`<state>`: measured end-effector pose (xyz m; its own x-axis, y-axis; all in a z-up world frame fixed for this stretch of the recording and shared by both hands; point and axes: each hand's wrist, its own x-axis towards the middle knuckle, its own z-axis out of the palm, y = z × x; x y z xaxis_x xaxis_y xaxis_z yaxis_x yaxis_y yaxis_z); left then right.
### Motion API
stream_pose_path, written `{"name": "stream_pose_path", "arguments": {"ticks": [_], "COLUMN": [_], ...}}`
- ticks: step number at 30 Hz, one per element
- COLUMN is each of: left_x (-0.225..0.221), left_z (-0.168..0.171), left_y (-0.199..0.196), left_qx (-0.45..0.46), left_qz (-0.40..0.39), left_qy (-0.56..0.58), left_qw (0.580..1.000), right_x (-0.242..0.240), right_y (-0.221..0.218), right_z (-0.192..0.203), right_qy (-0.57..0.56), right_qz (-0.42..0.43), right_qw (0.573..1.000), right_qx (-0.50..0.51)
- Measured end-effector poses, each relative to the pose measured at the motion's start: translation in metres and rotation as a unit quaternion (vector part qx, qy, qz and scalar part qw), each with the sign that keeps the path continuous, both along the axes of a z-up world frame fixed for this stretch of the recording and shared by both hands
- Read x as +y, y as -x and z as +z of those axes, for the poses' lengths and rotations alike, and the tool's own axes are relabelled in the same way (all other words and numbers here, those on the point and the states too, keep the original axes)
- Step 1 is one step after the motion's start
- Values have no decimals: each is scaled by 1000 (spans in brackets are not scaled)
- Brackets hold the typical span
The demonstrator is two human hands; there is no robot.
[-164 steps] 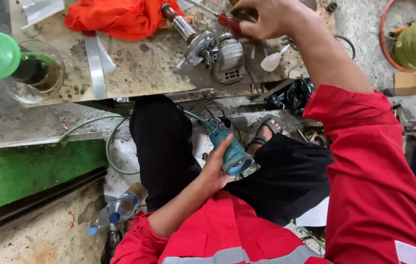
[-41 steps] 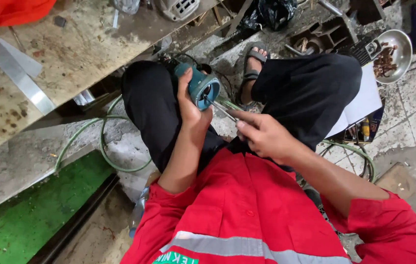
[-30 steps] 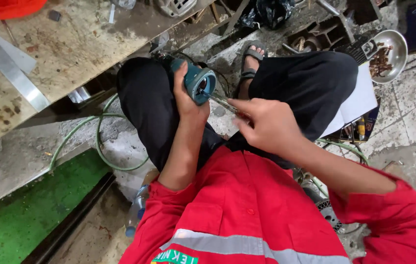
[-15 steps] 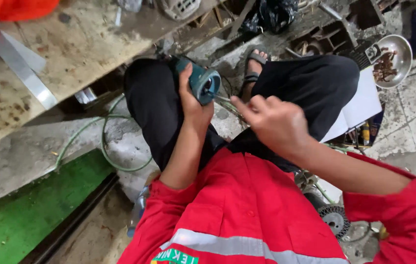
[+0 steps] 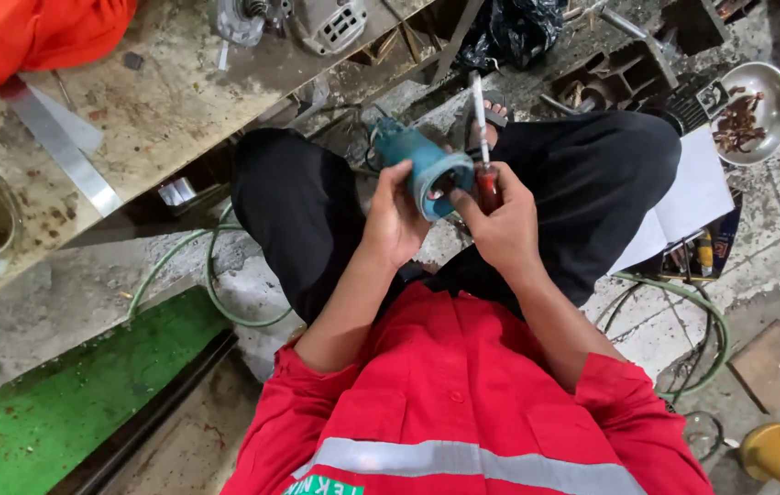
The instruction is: Disassembling a power tool motor, inspecting the rotor and bearings, applying a substance from a small bottle, and reassembling the unit.
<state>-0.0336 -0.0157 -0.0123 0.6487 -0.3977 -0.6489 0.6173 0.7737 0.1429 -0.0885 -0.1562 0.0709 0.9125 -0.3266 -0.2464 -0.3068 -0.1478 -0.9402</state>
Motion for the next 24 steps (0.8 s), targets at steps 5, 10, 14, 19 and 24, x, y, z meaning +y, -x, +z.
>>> {"name": "stream_pose_path", "arguments": {"ticks": [5,10,14,19,24], "left_x": [-3,0,4,11,15], "left_z": [31,21,24,32,15], "left_y": [-11,-15,-28,-24,-19], "left_qx": [35,51,62,34,16], "left_qz": [-36,-1,98,110,115], "left_qy": [40,20,89,57,49], "left_qw": [998,998,989,992,992], "right_x": [3,-2,8,24,27], "right_y": [-1,26,55,64,62], "right_z": [27,69,95,86,79], "right_qy": [178,187,132,109,72], "right_qz": [100,90,151,170,154], "right_qw": [971,975,980,977,981], "right_qx": [-125,-77,16,67,94]}}
